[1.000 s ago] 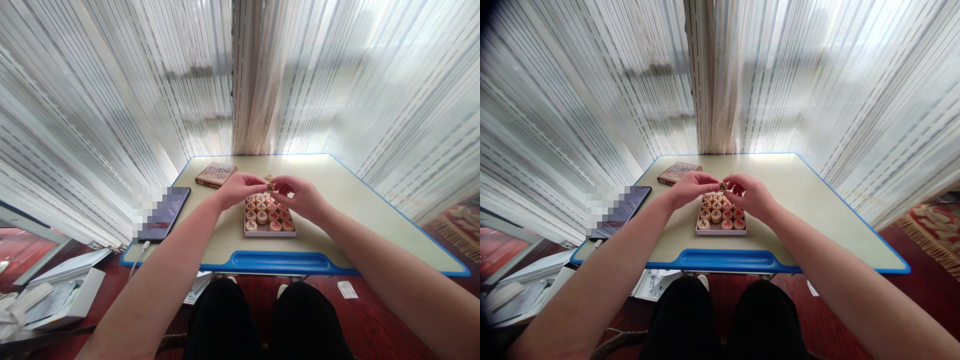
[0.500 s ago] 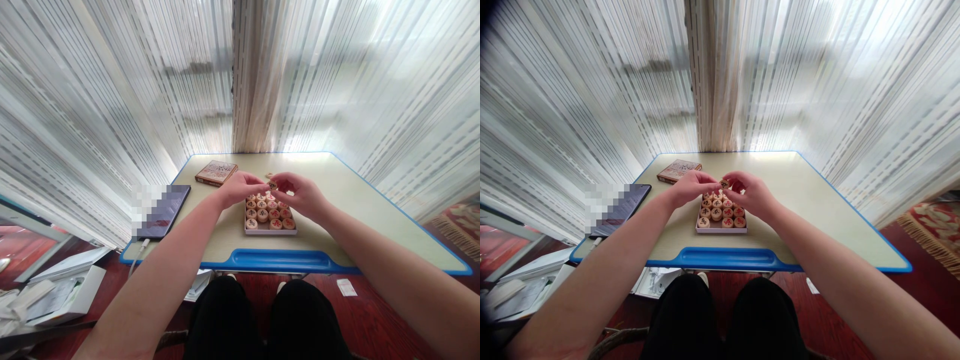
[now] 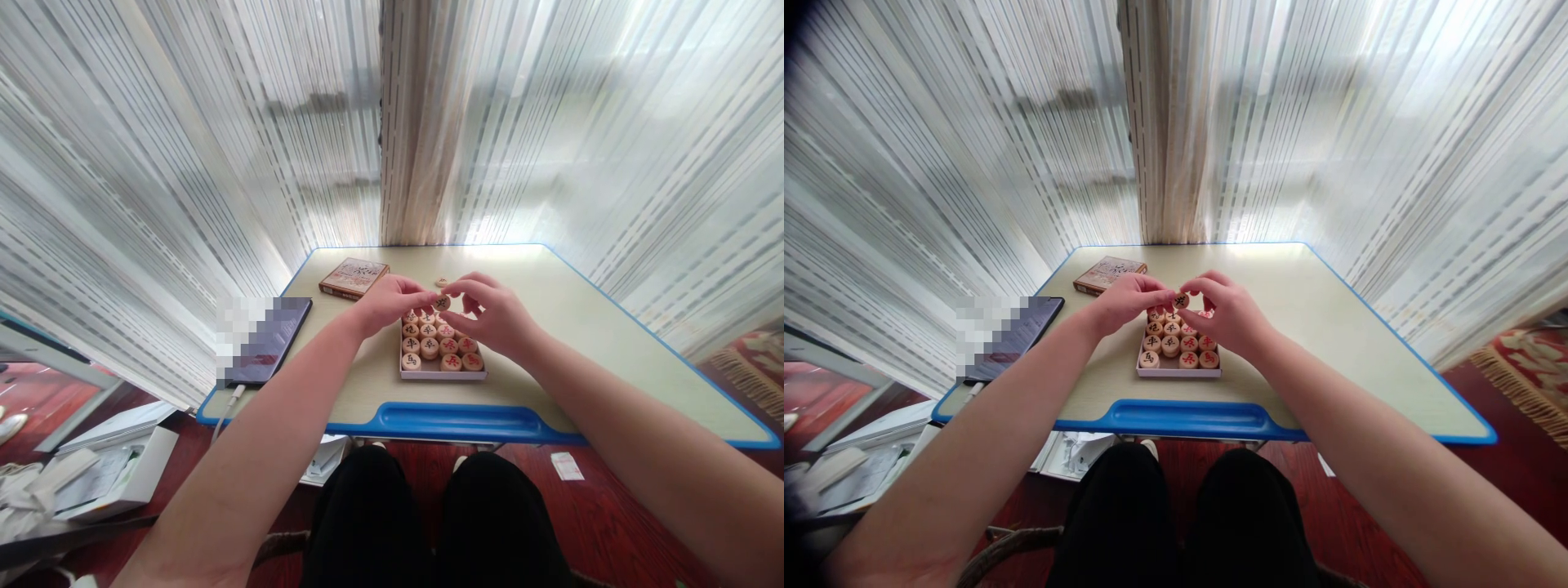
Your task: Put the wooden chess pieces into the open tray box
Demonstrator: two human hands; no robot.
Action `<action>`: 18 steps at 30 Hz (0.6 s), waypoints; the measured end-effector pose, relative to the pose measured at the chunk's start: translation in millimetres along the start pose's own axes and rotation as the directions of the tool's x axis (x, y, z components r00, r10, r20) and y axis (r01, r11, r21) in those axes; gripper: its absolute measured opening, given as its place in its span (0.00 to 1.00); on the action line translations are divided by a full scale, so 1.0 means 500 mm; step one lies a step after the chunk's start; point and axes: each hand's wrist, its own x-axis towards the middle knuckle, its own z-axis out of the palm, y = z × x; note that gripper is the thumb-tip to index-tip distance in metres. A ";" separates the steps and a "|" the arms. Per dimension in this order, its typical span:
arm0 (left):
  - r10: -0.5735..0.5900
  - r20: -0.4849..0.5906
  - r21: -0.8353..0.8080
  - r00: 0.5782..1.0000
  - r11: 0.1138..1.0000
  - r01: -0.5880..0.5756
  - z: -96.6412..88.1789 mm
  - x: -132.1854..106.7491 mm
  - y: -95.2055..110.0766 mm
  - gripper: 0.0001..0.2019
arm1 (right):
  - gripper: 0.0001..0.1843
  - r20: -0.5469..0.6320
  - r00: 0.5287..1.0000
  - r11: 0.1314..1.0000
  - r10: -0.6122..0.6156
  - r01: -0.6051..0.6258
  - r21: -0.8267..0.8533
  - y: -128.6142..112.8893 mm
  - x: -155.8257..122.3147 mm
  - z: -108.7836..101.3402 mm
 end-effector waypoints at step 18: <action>-0.035 -0.145 0.007 0.989 0.999 0.037 -0.002 0.013 -0.018 0.16 | 0.08 0.395 0.911 0.992 -0.117 0.091 0.084 -0.051 -0.014 -0.024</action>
